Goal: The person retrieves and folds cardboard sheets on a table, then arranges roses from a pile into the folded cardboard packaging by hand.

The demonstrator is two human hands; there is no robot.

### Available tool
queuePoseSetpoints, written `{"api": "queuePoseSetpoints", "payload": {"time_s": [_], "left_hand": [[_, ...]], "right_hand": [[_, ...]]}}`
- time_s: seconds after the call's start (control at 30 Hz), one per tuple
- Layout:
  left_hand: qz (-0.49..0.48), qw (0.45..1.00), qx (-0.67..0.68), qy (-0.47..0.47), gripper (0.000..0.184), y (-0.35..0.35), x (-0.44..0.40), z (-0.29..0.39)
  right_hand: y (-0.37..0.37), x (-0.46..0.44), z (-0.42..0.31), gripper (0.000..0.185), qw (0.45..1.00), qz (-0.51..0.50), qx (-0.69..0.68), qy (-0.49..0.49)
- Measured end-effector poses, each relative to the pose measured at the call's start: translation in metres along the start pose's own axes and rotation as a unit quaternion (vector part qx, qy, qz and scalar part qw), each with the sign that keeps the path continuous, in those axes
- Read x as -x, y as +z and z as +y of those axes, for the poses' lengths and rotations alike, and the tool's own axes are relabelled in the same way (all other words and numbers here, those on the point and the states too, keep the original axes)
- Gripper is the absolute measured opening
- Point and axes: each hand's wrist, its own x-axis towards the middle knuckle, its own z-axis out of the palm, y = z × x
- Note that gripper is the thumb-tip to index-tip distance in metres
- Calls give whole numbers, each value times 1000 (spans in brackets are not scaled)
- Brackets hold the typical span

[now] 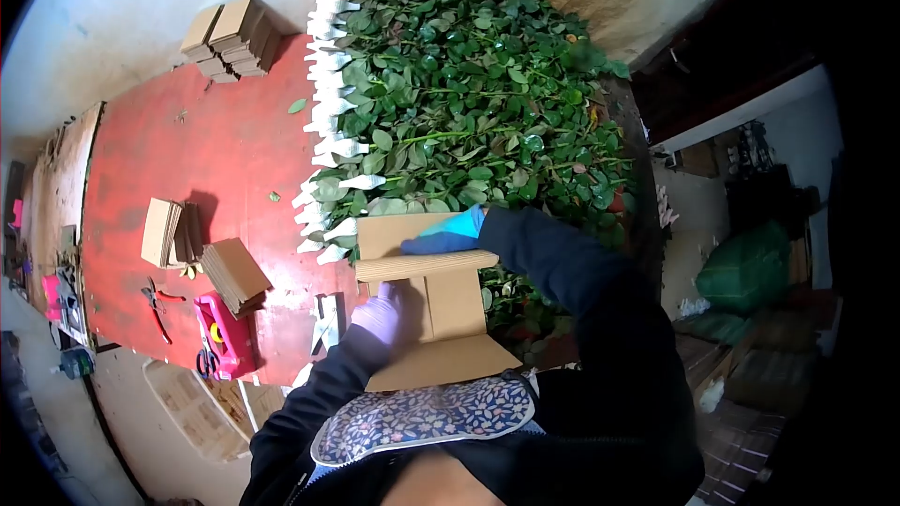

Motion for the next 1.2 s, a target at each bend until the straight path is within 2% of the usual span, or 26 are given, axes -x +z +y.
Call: {"api": "queuePoseSetpoints", "payload": {"time_s": [0.07, 0.1, 0.13, 0.2, 0.23, 0.27, 0.37, 0.43, 0.47, 0.5, 0.57, 0.6, 0.67, 0.73, 0.77, 0.87, 0.9, 0.93, 1.0, 1.07, 1.1, 1.13, 1.2], "left_hand": [[-29, 997, 7, -75, 72, 16, -3, -1], [-9, 997, 2, -76, 65, 37, -2, -6], [-8, 997, 3, -75, 65, 25, -3, -5], [-22, 997, 30, -61, 55, -1, -4, 1], [-12, 998, 15, -58, 45, -13, -3, 5], [-2, 997, 51, -57, 41, -14, -5, 4], [-7, 986, 108, -131, 28, 60, -8, -7], [12, 989, 92, -112, 27, 61, -6, -8], [31, 993, 73, -91, 27, 61, -6, -8], [4, 993, 70, -96, 29, 57, -7, -7], [5, 994, 61, -90, 30, 54, -8, -5], [1, 995, 52, -81, 31, 51, -8, -5], [3, 995, 53, -81, 29, 40, -9, -5], [-22, 995, 55, -77, 26, 38, -10, -5], [7, 995, 61, -73, 23, 41, -10, -6], [-11, 994, 87, -73, 20, 33, -10, -5], [16, 996, 59, -62, 18, 39, -9, -5], [34, 995, 67, -59, 17, 45, -9, -5], [33, 996, 61, -63, 18, 38, -9, -4], [35, 995, 71, -67, 13, 38, -9, -2], [38, 994, 72, -69, 11, 39, -9, -3], [39, 994, 73, -71, 11, 46, -10, -3], [42, 985, 119, -119, 11, 55, -13, -1]], "right_hand": [[4, -7, 2, 62, 997, 30, 0, -67], [4, -8, 5, 61, 998, 42, -16, -52], [5, -10, 9, 60, 997, 54, -33, -38], [0, -25, 37, 56, 985, 51, 72, -147], [-1, -16, 12, 49, 983, 81, 119, -112], [-2, -6, -10, 42, 984, 114, 105, -92], [-19, 24, -62, 36, 976, 142, 153, -63], [-42, 36, -84, 29, 934, 257, 156, -196], [-63, 37, -82, 31, 920, 305, 169, -179], [-81, 44, -99, 29, 880, 389, 241, -127], [-123, 32, -103, 29, 766, 541, 325, -124], [-144, 22, -100, 34, 758, 532, 373, -52], [-168, -17, -72, 38, 653, 583, 483, 25], [-182, -49, -34, 41, 632, 561, 528, 86], [-185, -52, -33, 43, 656, 500, 545, 150], [-187, -28, -46, 32, 682, 507, 520, 87], [-189, -10, -65, 33, 704, 498, 493, 118], [-192, 5, -70, 30, 689, 523, 491, 101], [-209, 29, -72, 27, 668, 571, 473, 63], [-218, 46, -72, 25, 678, 641, 345, -98], [-217, 53, -82, 29, 719, 610, 330, -39], [-219, 50, -81, 29, 720, 609, 332, -41], [-219, 40, -75, 28, 822, 499, 271, 35]]}}
